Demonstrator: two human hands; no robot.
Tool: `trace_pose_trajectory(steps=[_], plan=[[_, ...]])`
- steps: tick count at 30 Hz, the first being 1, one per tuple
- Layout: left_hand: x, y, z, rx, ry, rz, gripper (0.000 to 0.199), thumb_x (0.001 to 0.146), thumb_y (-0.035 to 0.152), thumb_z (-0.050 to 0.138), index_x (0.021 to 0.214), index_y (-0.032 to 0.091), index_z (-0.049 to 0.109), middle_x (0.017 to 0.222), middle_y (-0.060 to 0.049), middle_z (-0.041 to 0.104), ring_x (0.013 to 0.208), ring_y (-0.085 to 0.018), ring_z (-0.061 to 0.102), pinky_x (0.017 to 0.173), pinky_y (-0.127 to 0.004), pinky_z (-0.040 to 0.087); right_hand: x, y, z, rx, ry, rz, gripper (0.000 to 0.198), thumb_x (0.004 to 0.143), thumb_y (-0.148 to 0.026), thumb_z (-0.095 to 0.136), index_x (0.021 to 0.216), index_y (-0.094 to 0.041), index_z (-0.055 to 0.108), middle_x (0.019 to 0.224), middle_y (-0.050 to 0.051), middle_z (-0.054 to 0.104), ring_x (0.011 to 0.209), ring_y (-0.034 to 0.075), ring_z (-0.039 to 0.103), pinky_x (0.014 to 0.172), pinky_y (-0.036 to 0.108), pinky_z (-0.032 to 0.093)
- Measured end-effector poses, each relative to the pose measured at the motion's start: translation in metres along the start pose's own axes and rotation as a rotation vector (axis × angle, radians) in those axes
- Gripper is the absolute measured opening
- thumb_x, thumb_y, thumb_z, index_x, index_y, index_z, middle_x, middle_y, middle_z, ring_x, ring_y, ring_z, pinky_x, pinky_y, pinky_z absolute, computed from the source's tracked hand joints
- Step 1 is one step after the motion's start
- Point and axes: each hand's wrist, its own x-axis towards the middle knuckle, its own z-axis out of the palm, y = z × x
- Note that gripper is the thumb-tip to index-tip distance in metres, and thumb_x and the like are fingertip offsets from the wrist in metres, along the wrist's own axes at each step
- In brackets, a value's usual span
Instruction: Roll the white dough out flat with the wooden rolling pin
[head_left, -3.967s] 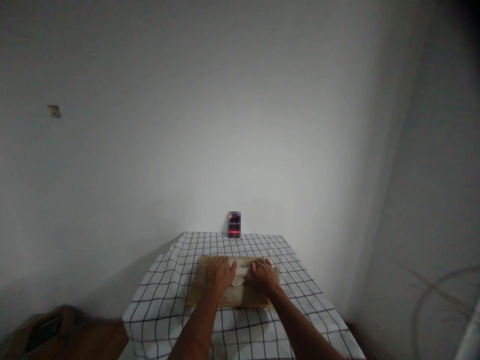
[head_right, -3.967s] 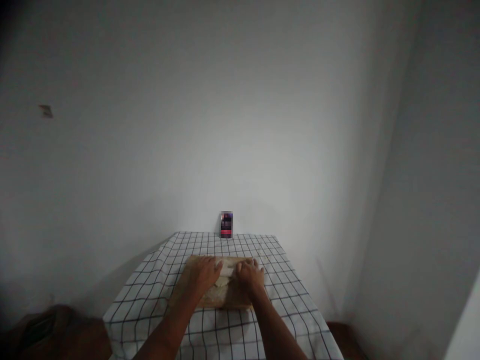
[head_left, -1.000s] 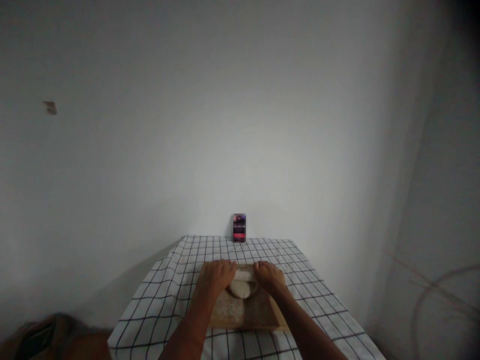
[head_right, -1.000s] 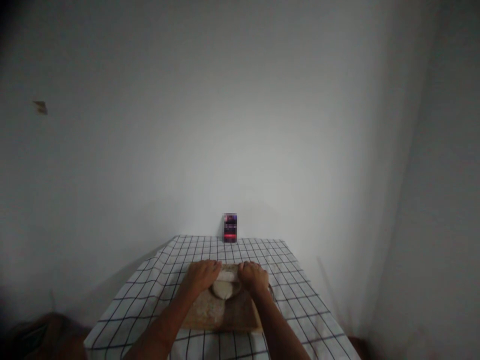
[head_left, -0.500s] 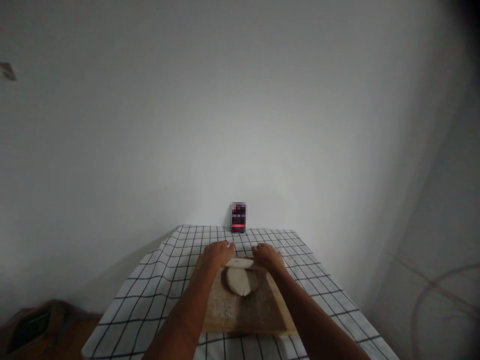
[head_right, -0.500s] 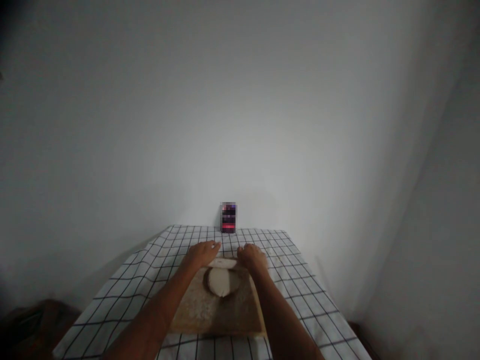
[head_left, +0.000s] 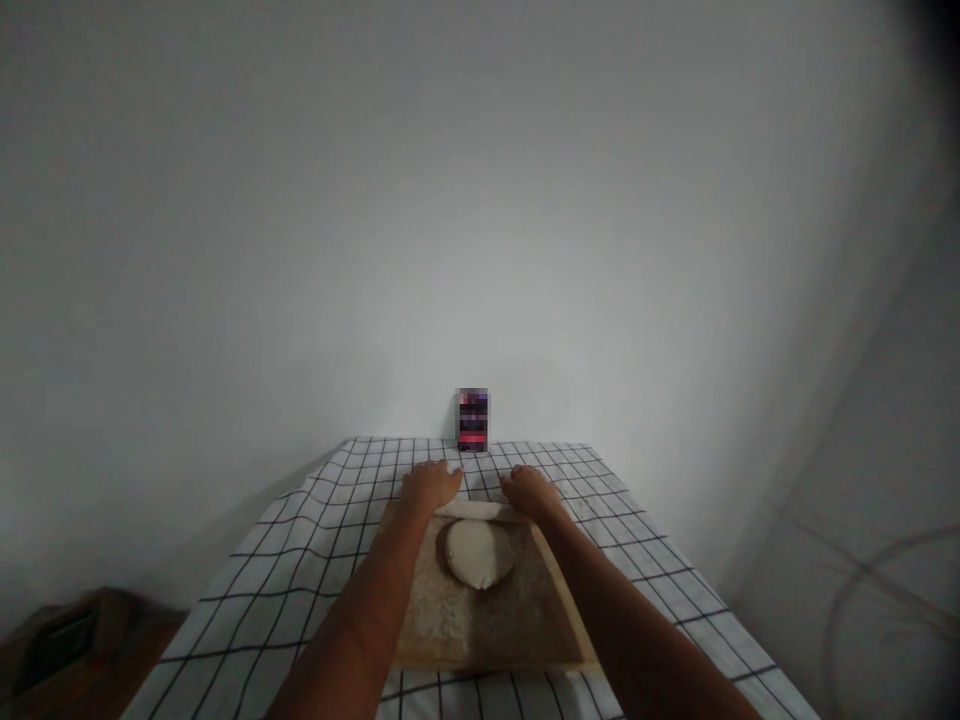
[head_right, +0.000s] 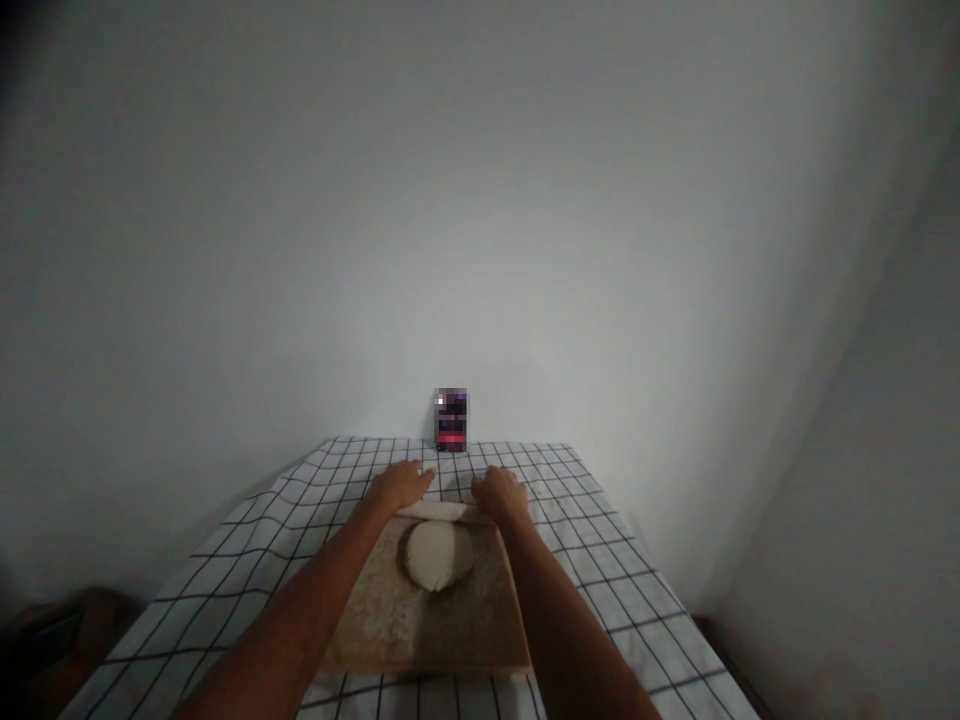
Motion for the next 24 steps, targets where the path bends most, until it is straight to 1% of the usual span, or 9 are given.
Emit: trace_pose_trajectory(steps=[5, 10, 14, 19, 24], plan=[[0.008, -0.001, 0.003, -0.001, 0.001, -0.021, 0.063, 0.106, 0.057, 0.033, 0.138, 0.019, 0.072, 0.147, -0.02, 0.075, 0.136, -0.037, 0.07, 0.11, -0.051, 0.055, 0.008, -0.001, 0.001, 0.024, 0.013, 0.026, 0.041, 0.106, -0.038, 0.048, 0.13, -0.015, 0.072, 0.139, 0.021, 0.074, 0.131, 0.032, 0.071, 0.103, 0.04, 0.055], [0.018, -0.001, 0.007, -0.003, -0.01, -0.037, 0.061, 0.105, 0.056, 0.037, 0.138, 0.017, 0.071, 0.15, -0.021, 0.072, 0.139, -0.038, 0.068, 0.112, -0.054, 0.053, 0.018, 0.001, 0.005, 0.011, 0.008, 0.021, 0.042, 0.103, -0.036, 0.051, 0.132, -0.014, 0.072, 0.14, 0.021, 0.073, 0.131, 0.031, 0.07, 0.104, 0.039, 0.054], [0.023, -0.001, 0.007, -0.009, -0.013, -0.047, 0.059, 0.105, 0.056, 0.039, 0.139, 0.019, 0.07, 0.151, -0.021, 0.072, 0.14, -0.039, 0.066, 0.112, -0.053, 0.052, 0.023, 0.001, 0.005, 0.0, -0.001, 0.022, 0.041, 0.102, -0.035, 0.053, 0.132, -0.014, 0.072, 0.141, 0.02, 0.073, 0.129, 0.033, 0.07, 0.101, 0.04, 0.055], [0.02, 0.0, 0.005, -0.015, -0.01, -0.051, 0.057, 0.106, 0.055, 0.04, 0.139, 0.02, 0.07, 0.152, -0.02, 0.07, 0.141, -0.039, 0.065, 0.112, -0.053, 0.052, 0.022, 0.001, 0.003, -0.009, -0.007, 0.014, 0.04, 0.102, -0.035, 0.053, 0.131, -0.015, 0.071, 0.141, 0.021, 0.072, 0.131, 0.034, 0.07, 0.102, 0.041, 0.055], [0.008, 0.003, 0.001, -0.019, -0.009, -0.043, 0.059, 0.107, 0.054, 0.037, 0.14, 0.018, 0.069, 0.153, -0.022, 0.07, 0.141, -0.04, 0.065, 0.111, -0.054, 0.052, 0.016, 0.002, 0.003, 0.005, 0.0, 0.006, 0.04, 0.102, -0.035, 0.053, 0.132, -0.015, 0.07, 0.141, 0.02, 0.072, 0.131, 0.033, 0.069, 0.104, 0.042, 0.055]])
